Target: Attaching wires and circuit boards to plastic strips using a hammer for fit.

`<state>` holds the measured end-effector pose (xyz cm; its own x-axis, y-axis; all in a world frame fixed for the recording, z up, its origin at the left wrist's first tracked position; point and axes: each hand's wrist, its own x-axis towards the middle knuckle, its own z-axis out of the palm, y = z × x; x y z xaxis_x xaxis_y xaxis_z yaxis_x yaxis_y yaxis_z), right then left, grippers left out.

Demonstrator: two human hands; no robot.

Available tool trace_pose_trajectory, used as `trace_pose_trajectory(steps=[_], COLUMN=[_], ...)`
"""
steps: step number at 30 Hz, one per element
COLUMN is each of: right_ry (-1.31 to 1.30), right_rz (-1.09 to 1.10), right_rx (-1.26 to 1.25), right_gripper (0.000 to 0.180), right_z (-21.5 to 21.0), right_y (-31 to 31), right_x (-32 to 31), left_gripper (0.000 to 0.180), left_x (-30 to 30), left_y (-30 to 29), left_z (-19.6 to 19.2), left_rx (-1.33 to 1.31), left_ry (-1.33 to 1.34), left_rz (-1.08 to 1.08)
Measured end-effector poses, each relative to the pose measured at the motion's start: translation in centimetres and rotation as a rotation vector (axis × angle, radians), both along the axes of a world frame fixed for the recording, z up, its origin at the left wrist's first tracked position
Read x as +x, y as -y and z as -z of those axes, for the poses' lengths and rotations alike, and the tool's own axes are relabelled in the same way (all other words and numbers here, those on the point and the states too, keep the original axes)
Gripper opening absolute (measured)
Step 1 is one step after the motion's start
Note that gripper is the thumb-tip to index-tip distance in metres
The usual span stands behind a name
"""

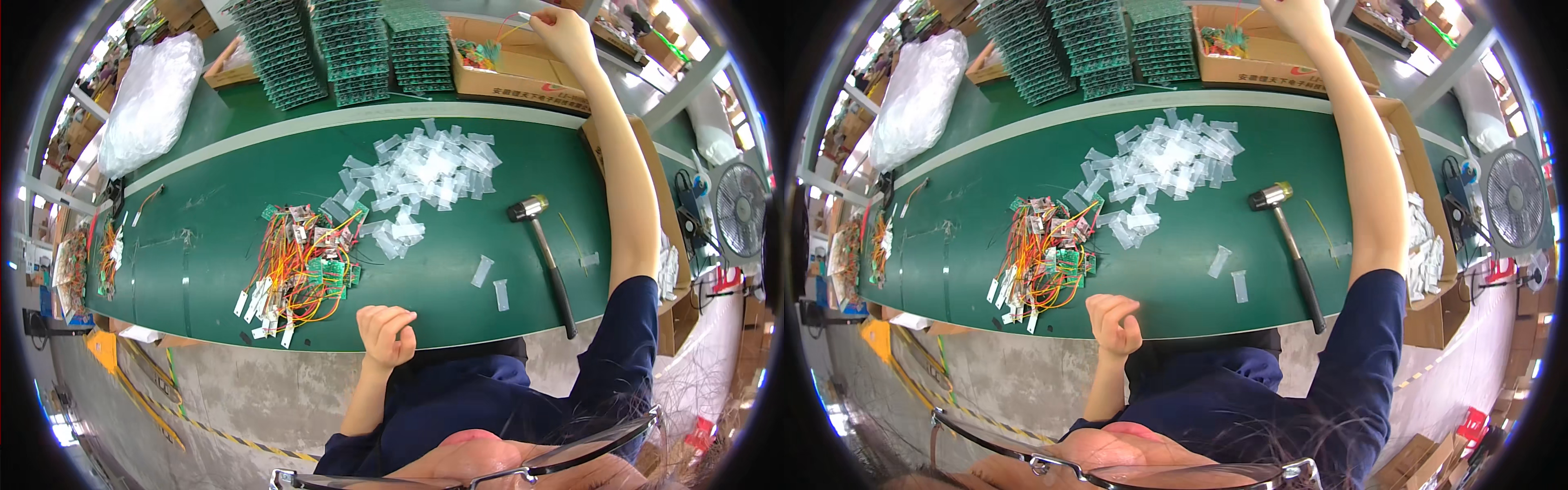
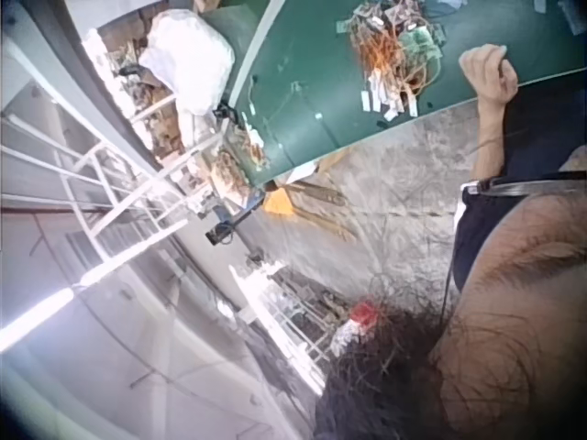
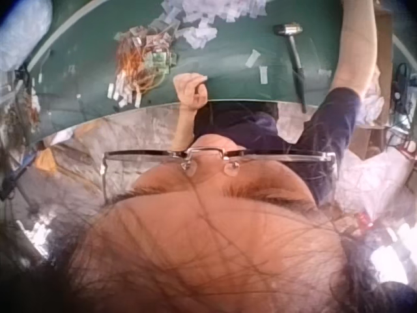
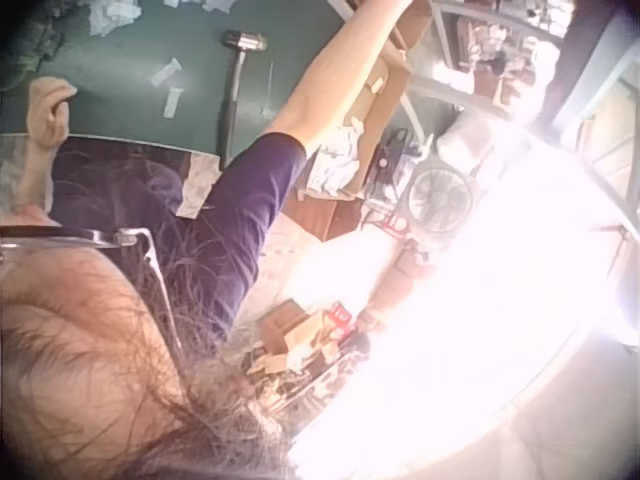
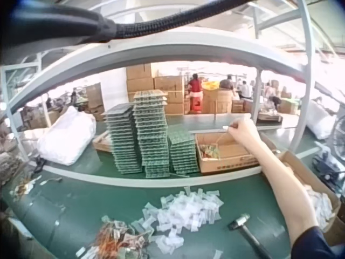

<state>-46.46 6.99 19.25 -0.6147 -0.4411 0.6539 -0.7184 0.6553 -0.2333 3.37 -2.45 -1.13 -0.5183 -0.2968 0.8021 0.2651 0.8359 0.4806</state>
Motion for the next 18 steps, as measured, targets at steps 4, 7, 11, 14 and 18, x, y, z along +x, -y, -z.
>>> trace_pose_trajectory(steps=[4, 7, 11, 14, 18], right_ry=[0.158, 0.249, 0.254, 0.272, 0.247], right_rz=[0.101, 0.087, -0.024, -0.017, 0.248], right_rx=[0.121, 0.22, 0.104, 0.079, 0.094], right_gripper=[0.037, 0.035, 0.032, 0.029, 0.028], right_z=[4.2, 7.3, 7.2, 6.2, 5.3], right_y=[4.5, 5.7, 1.8, -5.9, -22.4], right_x=[-0.5, 1.4, 6.1, 8.2, 7.4], left_gripper=[0.021, 0.023, 0.025, 0.018, 0.018], left_x=[0.1, 0.0, -0.2, -0.4, -0.9], left_y=[0.1, 0.1, 0.0, 0.1, -0.1], left_z=[-0.3, -0.4, -0.7, -0.8, -0.3], left_rx=[0.036, 0.041, 0.029, 0.015, 0.017], left_ry=[0.028, 0.051, 0.08, 0.102, 0.108], left_rz=[0.015, 0.028, 0.045, 0.046, 0.062])
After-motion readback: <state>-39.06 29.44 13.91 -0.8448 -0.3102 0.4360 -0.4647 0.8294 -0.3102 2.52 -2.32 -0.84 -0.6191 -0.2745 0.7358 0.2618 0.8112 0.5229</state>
